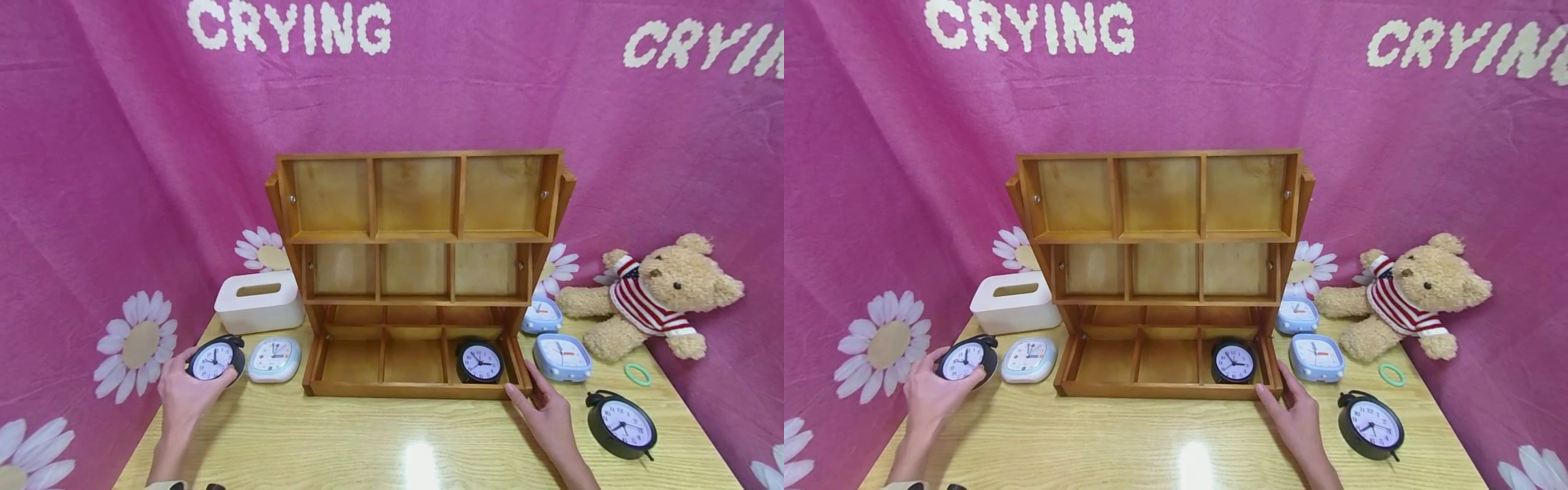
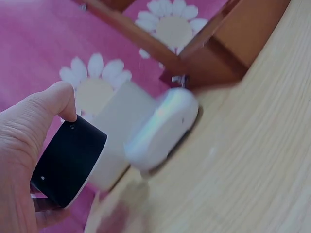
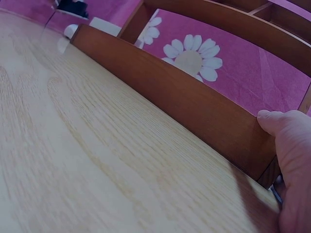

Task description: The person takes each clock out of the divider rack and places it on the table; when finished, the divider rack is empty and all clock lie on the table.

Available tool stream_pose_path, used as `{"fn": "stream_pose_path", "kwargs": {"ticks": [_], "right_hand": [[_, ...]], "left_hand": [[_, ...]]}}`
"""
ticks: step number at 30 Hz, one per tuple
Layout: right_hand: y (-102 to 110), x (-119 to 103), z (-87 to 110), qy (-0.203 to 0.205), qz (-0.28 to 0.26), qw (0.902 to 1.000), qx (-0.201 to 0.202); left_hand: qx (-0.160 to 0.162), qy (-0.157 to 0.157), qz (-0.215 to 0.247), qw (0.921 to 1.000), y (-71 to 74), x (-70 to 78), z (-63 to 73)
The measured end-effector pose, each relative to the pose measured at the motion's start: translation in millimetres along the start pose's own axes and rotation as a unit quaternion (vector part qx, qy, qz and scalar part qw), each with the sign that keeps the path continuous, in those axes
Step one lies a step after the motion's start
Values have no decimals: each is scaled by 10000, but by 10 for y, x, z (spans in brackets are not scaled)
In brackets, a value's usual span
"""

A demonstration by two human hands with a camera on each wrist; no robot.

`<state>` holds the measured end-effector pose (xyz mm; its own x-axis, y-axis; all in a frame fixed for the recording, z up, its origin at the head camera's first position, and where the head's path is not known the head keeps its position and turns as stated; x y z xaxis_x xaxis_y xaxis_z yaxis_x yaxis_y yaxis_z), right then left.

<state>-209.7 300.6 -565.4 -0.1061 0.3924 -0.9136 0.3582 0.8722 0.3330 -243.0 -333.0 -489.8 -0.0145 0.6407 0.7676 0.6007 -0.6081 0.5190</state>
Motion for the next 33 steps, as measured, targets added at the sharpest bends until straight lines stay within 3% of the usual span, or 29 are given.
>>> {"fn": "stream_pose_path", "kwargs": {"ticks": [3,9,17,28,33], "right_hand": [[4,11,3,-26,10,10000,-7],[4,17,1,-57,3,10000,-14],[-6,10,3,-69,-43,9999,-70],[-12,27,25,59,-226,9997,-16],[-4,21,14,68,-176,9998,1]], "left_hand": [[-109,126,-141,9998,-9,-104,-42],[-625,455,-605,9952,-92,-286,-82],[-907,632,-933,9895,-159,-461,-103],[-1340,680,-1214,9812,-193,-524,-155],[-1318,710,-1123,9823,-208,-543,-154]]}}
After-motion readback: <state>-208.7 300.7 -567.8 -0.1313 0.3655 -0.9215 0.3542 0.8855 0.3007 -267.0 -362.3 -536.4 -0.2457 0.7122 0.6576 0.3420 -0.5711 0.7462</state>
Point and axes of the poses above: each hand's wrist, its own z-axis away from the middle knuckle, its own y-axis out of the back of the hand, x = y × z, the point moved 6 cm from there along -z, towards the middle knuckle, and after that the axes turned 2 degrees about z, right-handed, at the moved point
